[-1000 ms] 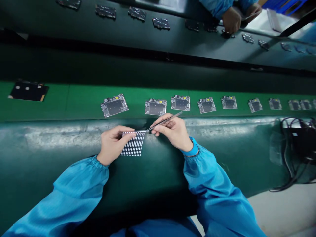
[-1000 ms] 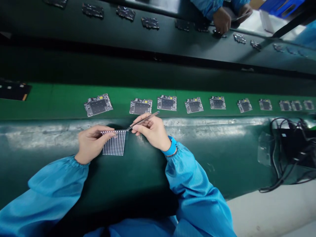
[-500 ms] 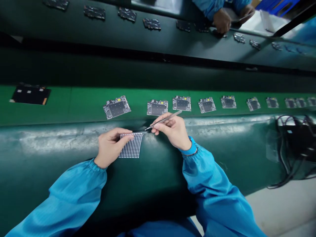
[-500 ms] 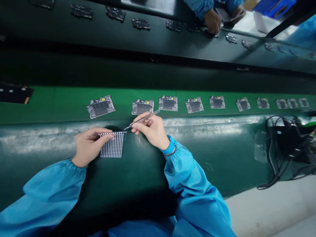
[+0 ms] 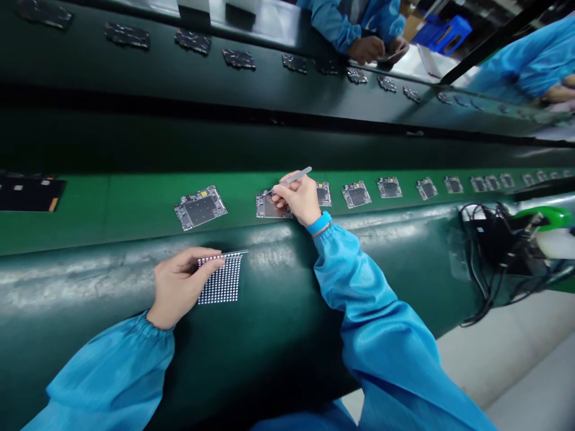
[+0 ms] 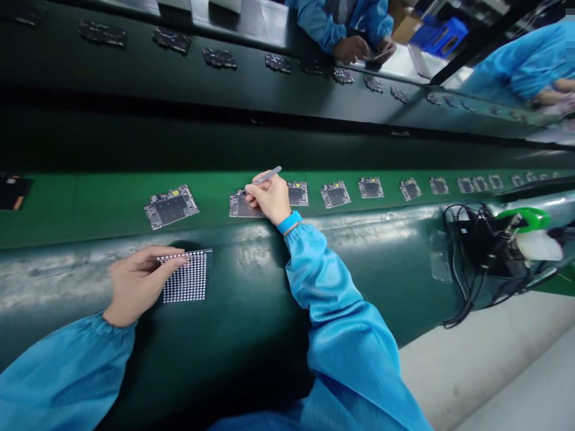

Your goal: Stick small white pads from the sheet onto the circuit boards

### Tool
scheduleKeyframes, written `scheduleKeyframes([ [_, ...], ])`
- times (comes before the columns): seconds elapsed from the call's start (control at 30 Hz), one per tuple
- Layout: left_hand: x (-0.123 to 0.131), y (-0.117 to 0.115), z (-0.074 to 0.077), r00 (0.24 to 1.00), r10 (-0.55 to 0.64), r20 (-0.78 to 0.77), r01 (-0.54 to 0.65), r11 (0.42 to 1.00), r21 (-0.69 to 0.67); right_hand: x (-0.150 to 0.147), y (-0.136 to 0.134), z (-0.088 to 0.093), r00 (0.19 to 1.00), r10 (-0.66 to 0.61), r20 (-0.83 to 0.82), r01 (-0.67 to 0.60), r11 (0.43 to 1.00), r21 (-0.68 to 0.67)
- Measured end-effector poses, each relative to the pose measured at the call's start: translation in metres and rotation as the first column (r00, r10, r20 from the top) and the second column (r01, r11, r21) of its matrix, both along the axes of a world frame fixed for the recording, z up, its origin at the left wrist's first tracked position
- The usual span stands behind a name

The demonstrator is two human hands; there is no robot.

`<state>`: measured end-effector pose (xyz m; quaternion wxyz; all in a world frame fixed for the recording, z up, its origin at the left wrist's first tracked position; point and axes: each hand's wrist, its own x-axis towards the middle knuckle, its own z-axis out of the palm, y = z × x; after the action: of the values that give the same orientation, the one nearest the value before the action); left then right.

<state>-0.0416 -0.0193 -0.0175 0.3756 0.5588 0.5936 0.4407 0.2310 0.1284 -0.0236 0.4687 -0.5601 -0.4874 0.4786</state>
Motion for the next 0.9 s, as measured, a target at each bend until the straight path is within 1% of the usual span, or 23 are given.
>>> scheduleKeyframes([
  [0.27,0.000,-0.001,0.001,0.999,0.012,-0.047,-0.011,1.000,0.007,0.007,0.000,0.000,0.999,-0.033,0.038,0.033,0.999,0.000],
  [0.47,-0.001,-0.001,-0.001,0.999,0.011,-0.049,-0.011,1.000,0.009,0.012,-0.005,0.004,0.999,-0.008,0.032,0.007,0.999,0.044],
  [0.7,-0.001,-0.001,-0.002,1.000,0.009,-0.025,-0.009,1.000,-0.005,0.021,-0.010,0.008,0.998,0.007,0.063,-0.008,1.000,0.014],
  [0.8,0.000,-0.001,0.001,1.000,0.009,-0.014,-0.010,1.000,-0.008,0.021,-0.013,0.014,0.999,-0.020,0.039,0.019,1.000,0.013],
  [0.87,0.001,0.000,0.003,1.000,0.006,-0.018,-0.006,1.000,-0.005,0.014,-0.021,0.024,1.000,-0.024,-0.005,0.024,0.999,0.033],
  [0.9,0.001,0.000,0.003,1.000,0.006,-0.021,-0.006,1.000,0.000,0.009,-0.027,0.030,0.999,-0.004,-0.037,0.006,0.999,0.046],
])
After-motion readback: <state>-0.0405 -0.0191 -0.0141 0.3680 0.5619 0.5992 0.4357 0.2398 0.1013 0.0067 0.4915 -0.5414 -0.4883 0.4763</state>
